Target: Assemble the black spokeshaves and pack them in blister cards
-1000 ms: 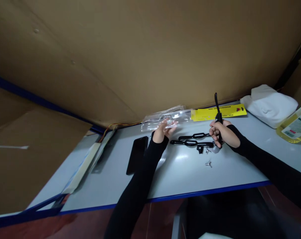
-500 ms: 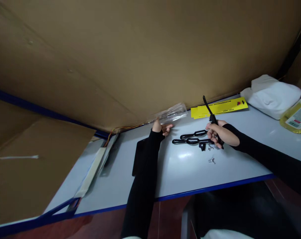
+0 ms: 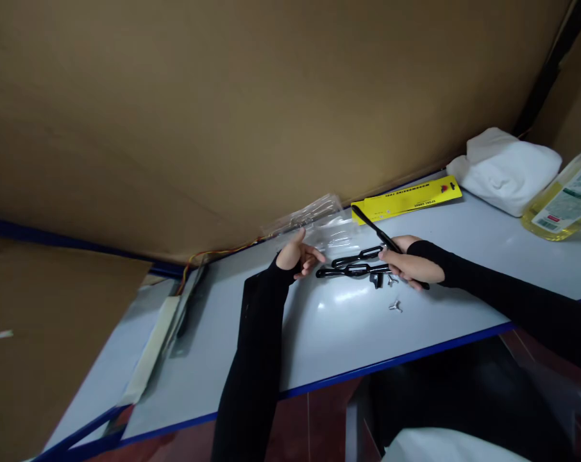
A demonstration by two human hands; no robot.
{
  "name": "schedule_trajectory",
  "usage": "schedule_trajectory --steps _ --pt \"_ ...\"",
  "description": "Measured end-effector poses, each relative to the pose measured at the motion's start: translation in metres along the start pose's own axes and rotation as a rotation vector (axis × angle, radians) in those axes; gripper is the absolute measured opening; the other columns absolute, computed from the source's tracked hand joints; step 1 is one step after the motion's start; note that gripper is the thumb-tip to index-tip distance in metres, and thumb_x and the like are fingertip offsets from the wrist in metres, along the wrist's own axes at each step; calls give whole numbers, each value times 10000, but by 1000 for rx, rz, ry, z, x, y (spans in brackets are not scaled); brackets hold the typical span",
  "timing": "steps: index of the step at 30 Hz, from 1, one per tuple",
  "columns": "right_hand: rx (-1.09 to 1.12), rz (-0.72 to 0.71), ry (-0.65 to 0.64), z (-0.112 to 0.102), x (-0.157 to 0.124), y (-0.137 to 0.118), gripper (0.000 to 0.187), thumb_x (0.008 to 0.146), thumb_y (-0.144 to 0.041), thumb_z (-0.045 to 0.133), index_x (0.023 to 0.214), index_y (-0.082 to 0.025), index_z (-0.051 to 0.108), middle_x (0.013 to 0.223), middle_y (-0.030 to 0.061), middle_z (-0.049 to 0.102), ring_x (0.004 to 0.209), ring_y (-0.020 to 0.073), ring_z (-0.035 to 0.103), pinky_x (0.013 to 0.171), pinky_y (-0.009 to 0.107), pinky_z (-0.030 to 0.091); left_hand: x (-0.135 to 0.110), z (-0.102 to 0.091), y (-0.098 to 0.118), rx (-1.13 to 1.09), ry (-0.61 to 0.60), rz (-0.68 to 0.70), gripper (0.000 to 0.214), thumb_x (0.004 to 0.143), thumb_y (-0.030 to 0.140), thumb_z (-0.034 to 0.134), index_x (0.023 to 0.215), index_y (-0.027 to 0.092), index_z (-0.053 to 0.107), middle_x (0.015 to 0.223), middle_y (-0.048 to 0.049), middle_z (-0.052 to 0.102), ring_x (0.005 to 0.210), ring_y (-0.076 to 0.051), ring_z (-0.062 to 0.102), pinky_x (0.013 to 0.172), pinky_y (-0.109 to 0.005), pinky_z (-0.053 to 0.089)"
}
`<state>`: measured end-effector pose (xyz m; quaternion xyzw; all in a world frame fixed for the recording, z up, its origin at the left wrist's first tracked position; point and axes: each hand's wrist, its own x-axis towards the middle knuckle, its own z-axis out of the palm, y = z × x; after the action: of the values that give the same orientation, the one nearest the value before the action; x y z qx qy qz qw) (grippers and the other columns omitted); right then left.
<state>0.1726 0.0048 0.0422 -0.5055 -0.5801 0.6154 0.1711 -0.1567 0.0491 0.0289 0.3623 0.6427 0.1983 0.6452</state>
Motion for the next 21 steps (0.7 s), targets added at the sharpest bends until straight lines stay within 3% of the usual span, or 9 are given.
schedule_trajectory --steps 3,5,7,10,12,15,18,21 --pt "-162 -148 144 1 -4 -3 221 882 -366 738 880 -196 598 577 -26 568 365 91 473 380 232 364 -15 30 -2 56 234 215 876 856 912 450 786 87 733 436 -19 490 288 -132 396 278 -224 174" --pt "-127 -159 122 1 -6 -8 148 841 -279 724 870 -189 610 604 -25 565 418 82 467 396 215 385 -27 61 -5 4 257 485 766 795 850 646 934 103 738 529 -4 563 334 -100 407 309 -201 182" --pt "59 -69 -53 -1 -6 -13 108 869 -280 612 910 -182 628 551 -51 488 385 91 402 347 221 370 -36 95 -11 -114 164 703 697 745 728 811 1114 143 721 661 5 618 438 -89 452 355 -179 224" --pt "303 58 -388 -8 -2 -15 264 902 -345 443 930 -161 631 467 -79 382 298 115 288 245 250 304 -43 136 -23 -211 0 758 593 773 630 857 1119 171 713 707 15 612 461 -67 429 382 -178 241" --pt "316 98 -583 -12 2 -12 321 899 -375 416 893 -143 638 461 -70 397 287 113 270 217 246 287 -44 152 -32 -215 -35 776 505 810 606 843 1002 155 723 601 38 553 419 -53 383 392 -186 247" --pt "253 204 -815 -15 7 -7 385 912 -383 403 917 -102 667 486 -63 427 287 103 268 206 240 304 -46 159 -39 -216 -47 778 503 830 621 818 886 126 744 474 61 454 367 -48 336 388 -200 246" --pt "200 171 -775 -14 5 -5 393 969 -426 424 974 -110 657 504 -62 465 291 111 359 228 246 373 -48 158 -39 -247 -18 701 542 822 648 804 864 108 774 471 41 482 341 -65 367 361 -213 234" --pt "110 -49 -461 -12 -2 -5 364 951 -495 649 1089 -164 588 554 -79 535 350 124 511 286 236 467 -44 154 -36 -326 128 664 561 833 636 789 947 86 807 440 49 462 329 -74 368 352 -213 211"
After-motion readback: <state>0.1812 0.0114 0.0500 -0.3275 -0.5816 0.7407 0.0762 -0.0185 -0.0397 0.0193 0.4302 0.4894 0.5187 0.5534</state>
